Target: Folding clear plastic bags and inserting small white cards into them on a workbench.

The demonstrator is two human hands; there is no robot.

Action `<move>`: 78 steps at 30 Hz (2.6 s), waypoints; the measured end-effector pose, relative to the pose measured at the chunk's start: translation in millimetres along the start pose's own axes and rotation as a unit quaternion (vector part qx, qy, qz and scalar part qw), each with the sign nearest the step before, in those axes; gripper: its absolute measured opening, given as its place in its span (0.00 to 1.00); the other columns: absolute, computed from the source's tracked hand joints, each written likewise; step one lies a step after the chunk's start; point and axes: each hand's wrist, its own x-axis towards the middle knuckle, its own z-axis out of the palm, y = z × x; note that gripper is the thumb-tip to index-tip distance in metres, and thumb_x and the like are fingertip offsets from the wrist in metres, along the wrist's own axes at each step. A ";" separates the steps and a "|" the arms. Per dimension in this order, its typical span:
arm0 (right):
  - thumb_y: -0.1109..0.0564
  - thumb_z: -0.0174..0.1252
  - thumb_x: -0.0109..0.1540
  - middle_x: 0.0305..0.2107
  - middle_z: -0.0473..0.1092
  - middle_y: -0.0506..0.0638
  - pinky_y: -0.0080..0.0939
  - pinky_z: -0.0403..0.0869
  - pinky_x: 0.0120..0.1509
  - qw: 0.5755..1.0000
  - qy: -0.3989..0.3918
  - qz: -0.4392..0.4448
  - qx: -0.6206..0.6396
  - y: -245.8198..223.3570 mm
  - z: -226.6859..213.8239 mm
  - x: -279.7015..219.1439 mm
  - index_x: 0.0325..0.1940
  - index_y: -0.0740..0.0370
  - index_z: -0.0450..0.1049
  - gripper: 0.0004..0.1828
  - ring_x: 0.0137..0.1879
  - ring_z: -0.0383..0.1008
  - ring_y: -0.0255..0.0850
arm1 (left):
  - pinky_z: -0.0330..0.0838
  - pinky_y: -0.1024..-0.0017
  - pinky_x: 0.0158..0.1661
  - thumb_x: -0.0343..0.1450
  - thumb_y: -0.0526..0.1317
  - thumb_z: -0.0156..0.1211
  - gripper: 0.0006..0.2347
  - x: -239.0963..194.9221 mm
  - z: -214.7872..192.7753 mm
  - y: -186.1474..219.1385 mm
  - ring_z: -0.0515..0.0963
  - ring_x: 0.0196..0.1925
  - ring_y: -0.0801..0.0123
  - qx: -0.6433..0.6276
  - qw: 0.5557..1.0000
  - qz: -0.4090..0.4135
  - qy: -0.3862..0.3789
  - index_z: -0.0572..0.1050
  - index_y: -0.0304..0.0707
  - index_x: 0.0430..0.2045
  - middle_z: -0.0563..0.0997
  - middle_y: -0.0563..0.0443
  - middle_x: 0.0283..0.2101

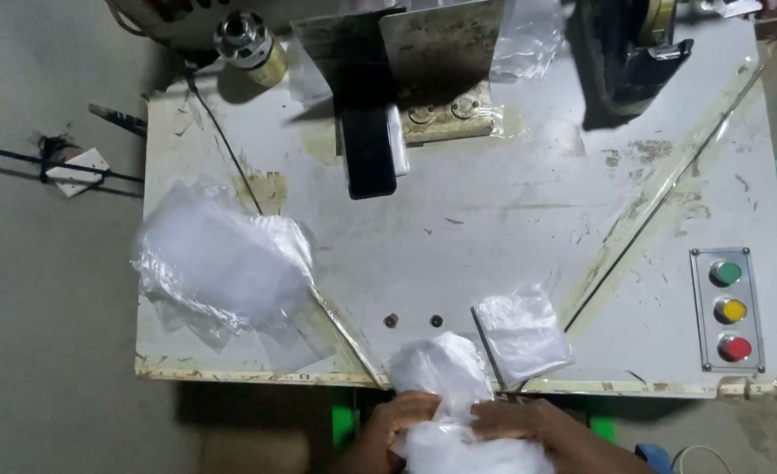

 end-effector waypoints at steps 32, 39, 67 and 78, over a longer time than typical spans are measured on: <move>0.63 0.62 0.63 0.35 0.71 0.45 0.36 0.69 0.44 0.867 0.482 0.105 0.072 -46.2 3.1 65.5 0.46 0.68 0.78 0.08 0.42 0.67 0.33 | 0.58 0.46 0.68 0.54 0.48 0.71 0.52 80.8 -6.9 21.6 0.50 0.78 0.43 -0.376 0.867 -0.212 0.247 0.46 0.44 0.74 0.51 0.34 0.76; 0.55 0.59 0.52 0.54 0.57 0.56 0.52 0.61 0.60 0.943 0.326 -0.001 0.063 -44.2 4.5 86.2 0.61 0.70 0.61 0.35 0.61 0.55 0.47 | 0.66 0.61 0.68 0.73 0.31 0.61 0.23 77.6 -4.6 13.0 0.71 0.69 0.57 -0.531 0.807 0.024 0.257 0.69 0.37 0.66 0.74 0.42 0.66; 0.61 0.76 0.51 0.37 0.78 0.57 0.46 0.75 0.42 0.967 0.216 -0.015 0.137 -93.7 14.4 193.1 0.53 0.62 0.80 0.26 0.38 0.73 0.40 | 0.55 0.50 0.70 0.79 0.56 0.46 0.29 19.6 -138.0 1.8 0.65 0.72 0.52 -0.273 0.915 -0.048 0.292 0.64 0.32 0.68 0.68 0.34 0.69; 0.60 0.63 0.60 0.51 0.80 0.59 0.51 0.80 0.57 0.941 0.281 -0.098 0.159 -98.8 -54.1 46.8 0.45 0.63 0.82 0.11 0.68 0.73 0.53 | 0.70 0.77 0.30 0.63 0.28 0.73 0.06 99.9 -71.1 -5.2 0.78 0.33 0.75 0.093 0.917 -0.028 0.388 0.79 0.32 0.21 0.79 0.53 0.27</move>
